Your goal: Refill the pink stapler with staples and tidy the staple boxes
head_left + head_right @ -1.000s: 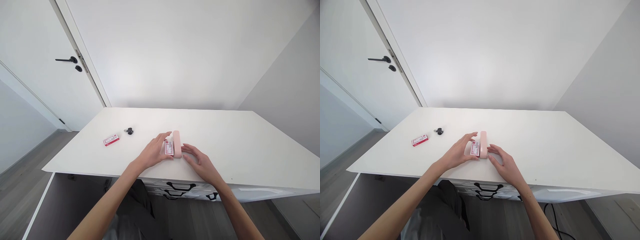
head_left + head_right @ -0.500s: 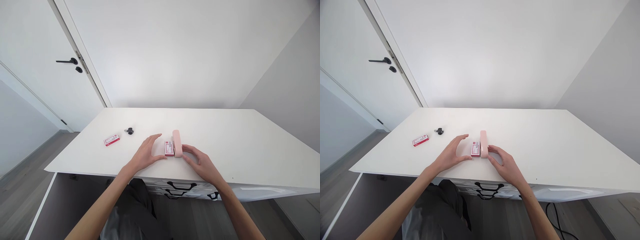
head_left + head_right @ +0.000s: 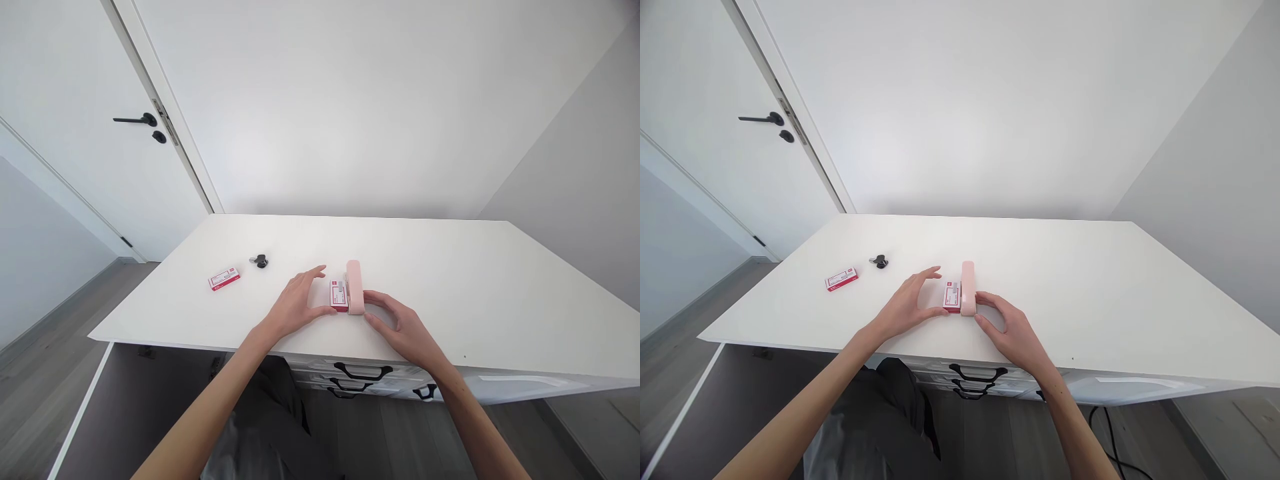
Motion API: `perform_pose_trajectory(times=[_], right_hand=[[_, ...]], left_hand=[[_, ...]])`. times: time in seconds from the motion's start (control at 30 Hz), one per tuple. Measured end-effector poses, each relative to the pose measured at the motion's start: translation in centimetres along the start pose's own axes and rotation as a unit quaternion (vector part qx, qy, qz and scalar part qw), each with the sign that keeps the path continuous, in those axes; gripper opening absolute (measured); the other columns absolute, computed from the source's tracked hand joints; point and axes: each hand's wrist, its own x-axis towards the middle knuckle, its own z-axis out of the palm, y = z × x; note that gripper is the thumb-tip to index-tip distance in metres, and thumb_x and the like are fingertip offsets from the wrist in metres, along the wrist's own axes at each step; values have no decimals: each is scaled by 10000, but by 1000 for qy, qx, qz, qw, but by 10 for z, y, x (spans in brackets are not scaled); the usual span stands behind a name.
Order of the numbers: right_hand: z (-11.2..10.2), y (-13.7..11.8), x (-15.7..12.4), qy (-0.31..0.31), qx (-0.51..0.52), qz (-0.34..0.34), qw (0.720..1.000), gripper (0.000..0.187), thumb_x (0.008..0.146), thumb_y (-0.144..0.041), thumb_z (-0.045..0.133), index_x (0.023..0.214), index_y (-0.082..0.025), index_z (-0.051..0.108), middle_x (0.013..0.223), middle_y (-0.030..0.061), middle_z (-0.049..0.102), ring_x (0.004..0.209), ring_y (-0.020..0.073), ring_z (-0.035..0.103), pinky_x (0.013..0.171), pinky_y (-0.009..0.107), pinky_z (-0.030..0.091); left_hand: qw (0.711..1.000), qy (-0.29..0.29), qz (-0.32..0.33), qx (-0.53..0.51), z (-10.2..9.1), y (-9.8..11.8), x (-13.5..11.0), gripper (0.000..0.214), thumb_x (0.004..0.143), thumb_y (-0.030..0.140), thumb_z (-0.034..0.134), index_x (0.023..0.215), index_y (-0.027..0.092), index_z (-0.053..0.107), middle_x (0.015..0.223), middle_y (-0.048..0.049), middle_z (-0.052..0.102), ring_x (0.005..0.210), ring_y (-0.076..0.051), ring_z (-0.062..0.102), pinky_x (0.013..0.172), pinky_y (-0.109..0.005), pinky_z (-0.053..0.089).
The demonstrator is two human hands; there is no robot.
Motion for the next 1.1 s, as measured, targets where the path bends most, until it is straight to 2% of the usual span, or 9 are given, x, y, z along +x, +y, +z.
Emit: perform_pose_trajectory(times=[0.1,0.2,0.37,0.5,0.57,0.67,0.77,0.97,1.1], right_hand=[[0,-1,0,1,0,1,1000,441,1020,-435,568,1448,-329,588,1492,39,642,1407,282,578,1210,517,454],[0,-1,0,4,0,2,1000,442,1020,-444,567,1445,-327,593,1487,44,646,1404,288,581,1203,520,461],[0,0,-1,8,5,9,1000,431,1021,-457,567,1430,-324,602,1473,43,657,1398,284,589,1205,519,461],[1,0,-1,14,10,10,1000,430,1019,-468,570,1424,-331,611,1459,38,670,1389,281,600,1194,507,478],[1,-1,-1,14,12,11,1000,429,1017,-474,572,1422,-338,614,1457,33,672,1391,279,601,1197,502,476],[1,-1,-2,13,11,20,1000,432,1019,-475,568,1426,-337,610,1460,34,670,1395,281,597,1206,515,464],[1,-1,-2,12,7,26,1000,433,1023,-472,562,1432,-336,602,1467,36,665,1402,284,591,1214,529,452],[1,0,-2,14,-2,24,1000,437,1021,-476,565,1432,-332,601,1467,38,664,1399,288,592,1206,523,461],[1,0,-2,13,-4,19,1000,443,1021,-483,564,1431,-321,606,1470,48,663,1398,291,593,1206,525,461]], left_hand=[[1000,3,6,9,-2,-4,-3,920,835,634,777,1590,321,354,1533,-86,561,1455,-341,475,1196,-533,409],[999,34,10,35,-8,-15,-11,786,908,631,693,1559,313,387,1562,-91,528,1465,-324,467,1198,-521,416],[976,160,-5,146,-30,-50,-34,511,1012,499,551,1452,247,487,1505,-122,558,1437,-308,477,1221,-525,380],[938,235,-112,229,-54,-78,-59,523,993,497,527,1419,195,528,1567,-185,472,1487,-372,396,1222,-582,349],[924,224,-179,252,-64,-90,-71,599,993,545,491,1458,168,510,1642,-207,385,1542,-408,306,1235,-624,303],[920,173,-233,261,-71,-101,-85,674,1011,589,406,1521,153,470,1667,-200,380,1564,-428,268,1245,-658,252],[928,145,-205,274,-69,-94,-94,670,1023,588,372,1539,172,474,1636,-188,428,1524,-423,330,1224,-647,293],[965,92,-90,228,-50,-47,-100,581,1007,580,490,1501,280,545,1403,-155,554,1358,-376,474,1104,-584,459],[980,95,-86,152,-40,-38,-91,575,984,560,568,1495,298,524,1481,-135,490,1388,-353,462,1106,-554,477]])
